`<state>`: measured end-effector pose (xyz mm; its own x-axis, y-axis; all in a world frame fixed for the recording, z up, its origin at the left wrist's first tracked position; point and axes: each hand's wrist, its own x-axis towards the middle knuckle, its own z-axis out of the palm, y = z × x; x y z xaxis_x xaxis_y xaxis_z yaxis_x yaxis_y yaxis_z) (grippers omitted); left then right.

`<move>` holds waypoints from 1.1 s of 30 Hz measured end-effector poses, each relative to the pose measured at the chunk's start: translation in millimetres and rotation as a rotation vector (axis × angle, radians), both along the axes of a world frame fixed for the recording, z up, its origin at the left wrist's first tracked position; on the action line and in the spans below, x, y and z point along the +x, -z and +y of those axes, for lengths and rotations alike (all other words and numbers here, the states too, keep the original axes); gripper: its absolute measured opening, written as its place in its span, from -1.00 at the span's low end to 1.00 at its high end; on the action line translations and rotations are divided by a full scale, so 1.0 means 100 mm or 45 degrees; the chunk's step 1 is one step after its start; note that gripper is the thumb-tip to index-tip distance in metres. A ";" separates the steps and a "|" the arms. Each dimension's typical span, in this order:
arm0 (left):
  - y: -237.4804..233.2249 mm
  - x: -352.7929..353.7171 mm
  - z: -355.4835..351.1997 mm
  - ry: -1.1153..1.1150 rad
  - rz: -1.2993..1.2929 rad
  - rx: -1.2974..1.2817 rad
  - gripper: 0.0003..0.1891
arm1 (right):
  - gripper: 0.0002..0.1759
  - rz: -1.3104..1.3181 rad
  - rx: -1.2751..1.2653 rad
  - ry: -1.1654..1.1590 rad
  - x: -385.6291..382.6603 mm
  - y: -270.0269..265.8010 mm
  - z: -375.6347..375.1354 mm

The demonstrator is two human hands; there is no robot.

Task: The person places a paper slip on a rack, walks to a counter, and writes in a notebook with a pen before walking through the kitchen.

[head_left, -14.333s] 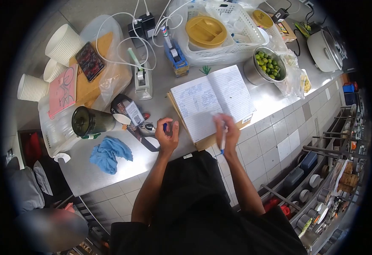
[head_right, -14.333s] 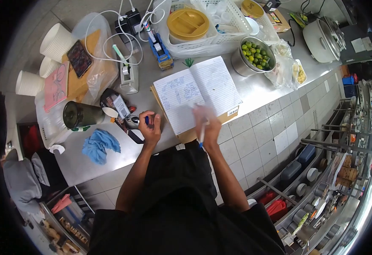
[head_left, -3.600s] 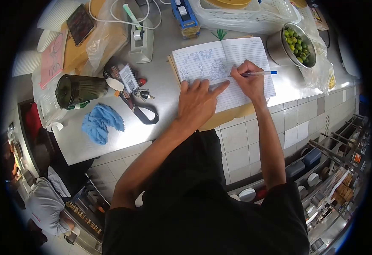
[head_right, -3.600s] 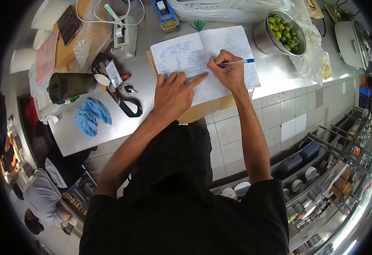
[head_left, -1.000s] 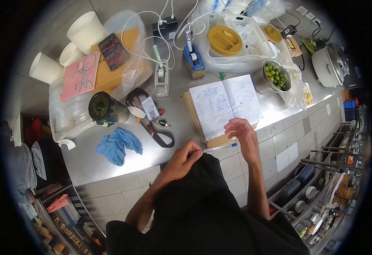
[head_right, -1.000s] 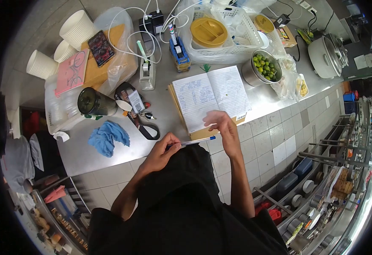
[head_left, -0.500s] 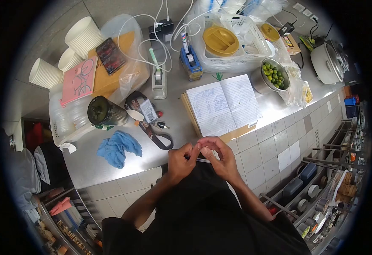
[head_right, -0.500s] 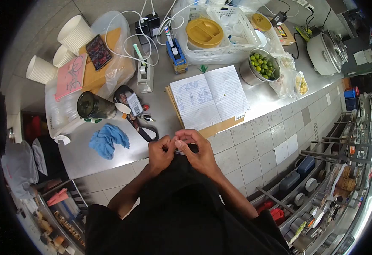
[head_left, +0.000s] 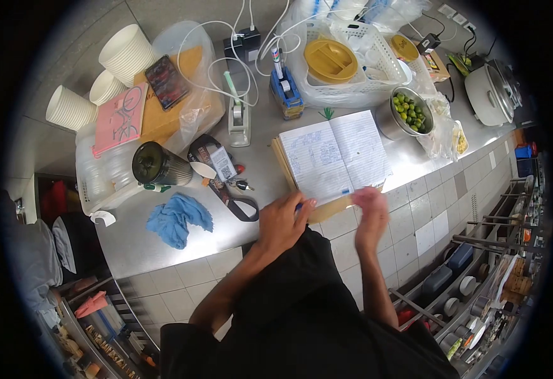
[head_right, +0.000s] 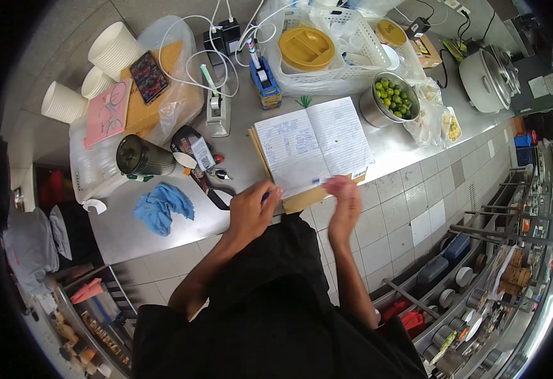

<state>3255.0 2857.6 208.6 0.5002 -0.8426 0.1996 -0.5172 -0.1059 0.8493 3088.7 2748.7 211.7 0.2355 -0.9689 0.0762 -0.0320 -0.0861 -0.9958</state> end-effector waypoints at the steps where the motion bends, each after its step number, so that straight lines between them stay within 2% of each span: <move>1: -0.01 0.01 -0.07 -0.027 -0.015 -0.043 -0.81 | -0.54 -0.119 0.038 0.102 -0.11 0.03 -0.07; 2: 0.02 0.03 -0.14 -0.025 -0.019 -0.043 -0.81 | -0.57 -0.239 0.074 0.205 -0.22 0.06 -0.14; 3: 0.07 0.04 -0.22 -0.017 -0.158 -0.058 -0.87 | -0.57 -0.240 0.075 0.209 -0.36 0.11 -0.18; 4: 0.11 0.04 -0.29 -0.011 -0.297 -0.077 -0.87 | -0.58 -0.163 0.033 0.213 -0.50 0.17 -0.20; 5: 0.10 0.05 -0.36 -0.007 -0.300 -0.082 -0.87 | -0.59 -0.086 -0.010 0.218 -0.61 0.23 -0.19; 6: 0.10 0.05 -0.42 -0.032 -0.339 0.005 -0.83 | -0.59 -0.088 -0.014 0.223 -0.71 0.28 -0.16; 8: 0.13 0.03 -0.51 -0.057 -0.382 0.098 -0.78 | -0.64 0.147 0.052 0.271 -0.88 0.41 -0.03; 10: 0.26 0.03 -0.56 -0.108 -0.629 0.117 -0.65 | -0.67 0.255 0.125 0.252 -1.06 0.62 0.14; 14: 0.43 -0.04 -0.57 0.001 -0.599 0.195 -0.54 | -0.73 0.543 0.358 0.122 -1.30 0.95 0.54; 16: 0.48 -0.07 -0.57 0.037 -0.578 0.227 -0.55 | -0.74 0.663 0.357 -0.008 -1.43 1.17 0.72; 18: 0.49 -0.13 -0.57 0.021 -0.561 0.224 -0.58 | -0.74 0.856 0.321 -0.125 -1.43 1.17 0.83; 20: 0.48 -0.19 -0.55 -0.005 -0.548 0.217 -0.60 | -0.72 0.887 0.306 -0.185 -1.40 1.16 0.83; 23: 0.45 -0.20 -0.51 -0.161 -0.529 0.244 -0.77 | -0.73 0.743 0.321 -0.173 -1.31 1.10 0.70; 28: 0.33 -0.36 -0.36 -0.276 -0.513 0.224 -0.86 | -0.75 0.610 0.268 -0.274 -1.19 0.76 0.24; 30: 0.26 -0.50 -0.26 -0.235 -0.357 0.193 -0.87 | -0.76 0.556 0.241 -0.318 -1.16 0.64 0.13; 33: 0.13 -0.81 -0.11 -0.094 -0.221 0.112 -0.88 | -0.75 0.148 0.460 -0.530 -1.04 0.28 -0.04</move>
<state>3174.4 2846.4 195.4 0.5255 -0.8231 0.2152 -0.6431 -0.2187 0.7339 2985.0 2744.8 183.6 0.5902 -0.7523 -0.2927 -0.1796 0.2311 -0.9562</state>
